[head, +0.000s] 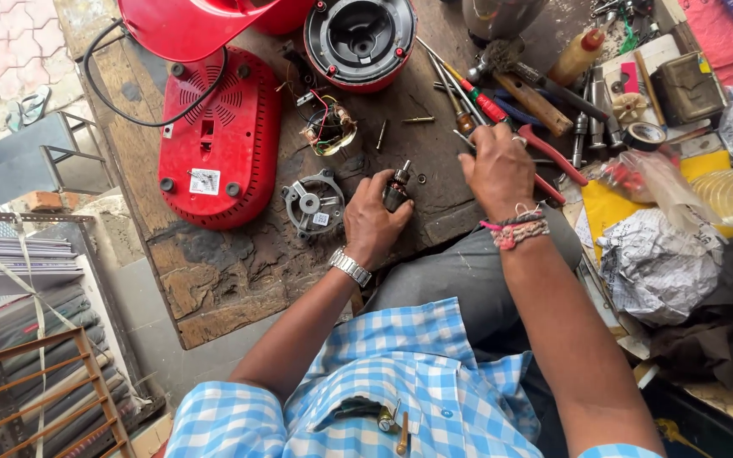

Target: The person disassembles a small electric motor, removes the rotor, and uses pliers to adjust the commutator. They then apply a lubricant from a bottle to the motor's bearings and shaft. The person handles the motor components and tools on a cluttered workbench.

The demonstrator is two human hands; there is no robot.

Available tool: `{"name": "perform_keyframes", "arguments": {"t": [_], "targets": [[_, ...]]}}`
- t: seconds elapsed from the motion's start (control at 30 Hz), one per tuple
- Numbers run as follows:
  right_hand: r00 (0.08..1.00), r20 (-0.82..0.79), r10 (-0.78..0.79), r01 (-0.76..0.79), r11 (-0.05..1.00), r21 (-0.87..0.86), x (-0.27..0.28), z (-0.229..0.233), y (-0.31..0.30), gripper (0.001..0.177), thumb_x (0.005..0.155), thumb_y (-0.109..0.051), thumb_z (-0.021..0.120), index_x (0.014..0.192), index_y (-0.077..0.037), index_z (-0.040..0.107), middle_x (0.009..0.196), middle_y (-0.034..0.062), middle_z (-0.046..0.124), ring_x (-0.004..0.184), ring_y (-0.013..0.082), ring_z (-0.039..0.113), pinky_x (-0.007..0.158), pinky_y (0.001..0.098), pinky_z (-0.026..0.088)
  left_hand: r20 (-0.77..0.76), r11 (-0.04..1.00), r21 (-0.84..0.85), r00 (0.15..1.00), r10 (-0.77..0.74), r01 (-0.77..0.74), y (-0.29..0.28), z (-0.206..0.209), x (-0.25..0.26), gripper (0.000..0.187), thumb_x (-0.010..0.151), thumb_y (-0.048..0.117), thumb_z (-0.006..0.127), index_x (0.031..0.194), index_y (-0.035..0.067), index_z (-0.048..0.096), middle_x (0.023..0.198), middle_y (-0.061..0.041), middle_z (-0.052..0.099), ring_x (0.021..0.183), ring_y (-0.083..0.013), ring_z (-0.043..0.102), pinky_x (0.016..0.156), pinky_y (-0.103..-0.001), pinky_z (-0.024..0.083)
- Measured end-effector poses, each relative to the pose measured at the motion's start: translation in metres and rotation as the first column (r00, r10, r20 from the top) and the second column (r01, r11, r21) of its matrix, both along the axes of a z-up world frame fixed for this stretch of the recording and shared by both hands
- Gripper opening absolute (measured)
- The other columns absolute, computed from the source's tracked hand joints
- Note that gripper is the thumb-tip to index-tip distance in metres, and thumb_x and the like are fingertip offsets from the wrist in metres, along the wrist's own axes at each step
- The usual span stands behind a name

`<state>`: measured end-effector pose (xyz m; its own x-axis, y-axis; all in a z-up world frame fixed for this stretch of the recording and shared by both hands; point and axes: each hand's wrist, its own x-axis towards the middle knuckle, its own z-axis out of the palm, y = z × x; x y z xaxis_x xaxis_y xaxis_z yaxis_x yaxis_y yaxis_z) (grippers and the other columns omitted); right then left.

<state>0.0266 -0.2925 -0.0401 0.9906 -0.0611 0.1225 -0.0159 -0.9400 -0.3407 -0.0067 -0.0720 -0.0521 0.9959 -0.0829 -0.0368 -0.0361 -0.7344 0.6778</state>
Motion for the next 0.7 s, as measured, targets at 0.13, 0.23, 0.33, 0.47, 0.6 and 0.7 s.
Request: {"name": "perform_keyframes", "arguments": {"t": [0.13,0.23,0.33,0.47,0.6,0.7], "targets": [[0.993,0.071,0.097,-0.105,0.987,0.123,-0.016,-0.007,0.009,0.028,0.091,-0.017,0.072,0.118,-0.009,0.069,0.111,0.0167,0.065,0.099,0.0379,0.064,0.087,0.0477,0.054,0.08,1.0,0.014,0.997,-0.015,0.014,0.001,-0.005,-0.001,0.055,0.077,0.029,0.083,0.127,0.015,0.063,0.097,-0.009,0.061,0.089,-0.0278,0.062,0.076,-0.044,0.052],[0.984,0.043,0.17,-0.175,0.923,0.344,-0.024,-0.001,0.017,0.036,0.097,-0.017,0.069,0.131,-0.006,0.065,0.104,0.0213,0.068,0.094,0.0375,0.067,0.083,0.0472,0.055,0.202,0.998,0.04,0.978,-0.052,0.044,0.003,-0.009,-0.004,0.057,0.075,0.027,0.085,0.126,0.012,0.064,0.096,-0.009,0.061,0.091,-0.028,0.061,0.078,-0.044,0.052],[0.978,-0.051,0.201,-0.145,0.84,0.524,-0.038,0.016,0.025,0.039,0.1,-0.021,0.067,0.135,-0.006,0.063,0.095,0.0196,0.072,0.084,0.031,0.072,0.075,0.0421,0.056,0.269,0.997,0.032,0.96,-0.073,0.067,0.004,-0.013,-0.012,0.061,0.074,0.025,0.085,0.128,0.01,0.063,0.098,-0.009,0.061,0.091,-0.0274,0.06,0.078,-0.043,0.052],[0.965,-0.223,0.14,-0.013,0.871,0.491,-0.054,0.044,0.031,0.029,0.097,-0.024,0.069,0.123,-0.013,0.075,0.073,0.0156,0.071,0.062,0.0238,0.069,0.062,0.036,0.054,0.381,0.995,-0.006,0.92,-0.092,0.102,0.006,-0.018,-0.019,0.061,0.077,0.023,0.084,0.132,0.009,0.062,0.104,-0.01,0.063,0.096,-0.027,0.061,0.081,-0.042,0.053],[0.957,-0.282,0.068,0.086,0.862,0.499,-0.055,0.053,0.033,0.026,0.093,-0.022,0.072,0.116,-0.011,0.078,0.069,0.012,0.073,0.054,0.0184,0.067,0.053,0.0313,0.052,0.415,0.994,-0.022,0.906,-0.085,0.104,0.006,-0.017,-0.02,0.061,0.078,0.023,0.084,0.133,0.009,0.061,0.105,-0.011,0.064,0.095,-0.0271,0.061,0.081,-0.041,0.053],[0.961,-0.235,0.145,0.044,0.76,0.648,-0.054,0.048,0.033,0.025,0.092,-0.019,0.071,0.115,-0.01,0.077,0.075,0.0052,0.076,0.064,0.0081,0.072,0.055,0.0242,0.057,0.426,0.994,-0.011,0.9,-0.095,0.11,0.006,-0.016,-0.021,0.061,0.078,0.022,0.084,0.133,0.008,0.061,0.104,-0.011,0.065,0.094,-0.0267,0.061,0.08,-0.041,0.053]]}}
